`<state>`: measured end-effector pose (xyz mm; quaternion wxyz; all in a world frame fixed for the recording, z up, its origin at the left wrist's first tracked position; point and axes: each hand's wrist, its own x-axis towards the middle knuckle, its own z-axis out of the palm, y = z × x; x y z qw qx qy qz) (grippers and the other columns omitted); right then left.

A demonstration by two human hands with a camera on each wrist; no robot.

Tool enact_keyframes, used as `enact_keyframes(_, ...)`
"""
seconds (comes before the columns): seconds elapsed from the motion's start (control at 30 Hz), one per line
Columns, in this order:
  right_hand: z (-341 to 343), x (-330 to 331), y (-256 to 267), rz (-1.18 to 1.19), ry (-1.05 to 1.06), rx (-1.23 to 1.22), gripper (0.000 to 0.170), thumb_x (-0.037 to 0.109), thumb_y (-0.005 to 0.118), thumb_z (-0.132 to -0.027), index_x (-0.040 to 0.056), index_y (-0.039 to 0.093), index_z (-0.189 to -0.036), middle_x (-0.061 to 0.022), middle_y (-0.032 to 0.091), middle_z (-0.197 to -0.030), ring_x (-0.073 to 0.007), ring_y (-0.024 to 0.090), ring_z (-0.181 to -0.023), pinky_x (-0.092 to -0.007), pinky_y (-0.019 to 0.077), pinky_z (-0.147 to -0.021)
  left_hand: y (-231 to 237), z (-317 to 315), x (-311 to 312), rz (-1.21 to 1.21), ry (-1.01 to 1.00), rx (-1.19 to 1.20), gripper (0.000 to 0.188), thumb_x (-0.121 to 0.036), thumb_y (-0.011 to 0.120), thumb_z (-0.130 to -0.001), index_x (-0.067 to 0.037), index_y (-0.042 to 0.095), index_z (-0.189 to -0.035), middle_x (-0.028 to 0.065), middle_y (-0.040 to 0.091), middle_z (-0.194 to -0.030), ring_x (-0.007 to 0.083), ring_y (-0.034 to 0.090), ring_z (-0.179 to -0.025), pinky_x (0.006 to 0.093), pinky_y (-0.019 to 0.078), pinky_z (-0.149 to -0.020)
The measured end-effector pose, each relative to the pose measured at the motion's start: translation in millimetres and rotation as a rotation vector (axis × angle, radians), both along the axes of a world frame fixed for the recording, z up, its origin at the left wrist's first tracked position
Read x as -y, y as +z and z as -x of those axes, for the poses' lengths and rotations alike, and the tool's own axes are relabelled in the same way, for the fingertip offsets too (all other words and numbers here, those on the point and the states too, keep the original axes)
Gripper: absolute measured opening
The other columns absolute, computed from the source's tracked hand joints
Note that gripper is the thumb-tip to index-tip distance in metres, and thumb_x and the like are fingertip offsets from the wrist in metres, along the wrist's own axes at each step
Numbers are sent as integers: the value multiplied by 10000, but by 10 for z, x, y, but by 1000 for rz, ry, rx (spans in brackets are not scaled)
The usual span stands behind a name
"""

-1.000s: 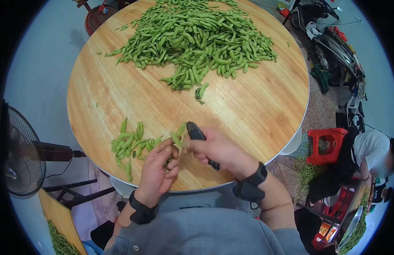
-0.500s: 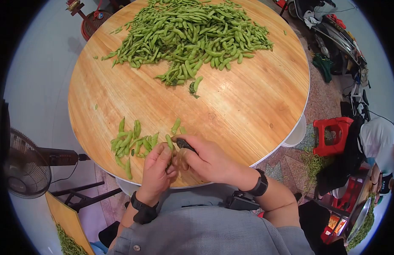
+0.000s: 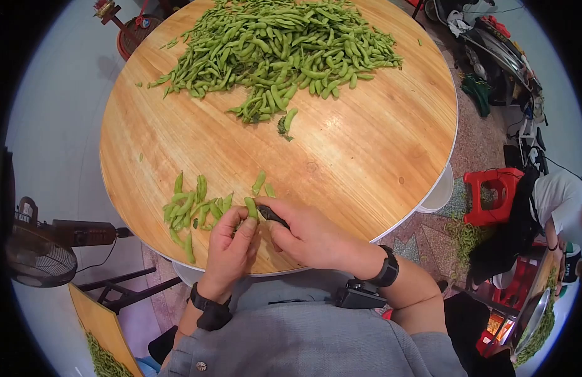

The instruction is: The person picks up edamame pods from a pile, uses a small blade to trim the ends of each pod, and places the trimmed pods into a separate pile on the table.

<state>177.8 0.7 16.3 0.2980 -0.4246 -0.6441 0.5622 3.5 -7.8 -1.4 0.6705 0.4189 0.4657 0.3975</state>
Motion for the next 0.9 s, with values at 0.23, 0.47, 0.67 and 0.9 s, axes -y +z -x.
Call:
enact_keyframes(0.23,-8,-9,44,-12,18,55,399,77,424,-884,38,387,-1280,-17,506,-662,-84,500,-600,-240,420,-563,-12,40,-21,134,-10,83,111,-104,503,-897,-6,545,-929,-20,523,-789,47,449,-715,187,382,-631)
enact_keyframes(0.47,32,-51,-44,-20,-10,73,435,93,439,-880,68,369,-1309,-14,487,-695,-83,479,-591,-227,406,-540,-52,12,-26,-424,-19,-363,66,-38,516,-870,20,525,-898,6,542,-739,98,499,-660,222,416,-605)
enact_keyframes(0.67,37,-75,142,855,-10,-551,438,77,369,-915,130,326,-1348,30,357,-618,-28,317,-455,-173,267,-404,-53,136,-14,84,-68,130,35,-69,486,-896,-43,507,-906,-2,449,-641,52,395,-523,182,288,-424)
enact_keyframes(0.9,-12,-52,123,1002,8,-688,377,92,363,-913,110,381,-1289,35,359,-597,-27,299,-423,-185,236,-371,-63,159,7,468,-161,861,126,-185,475,-925,-63,506,-912,-20,342,-597,50,256,-469,172,180,-381)
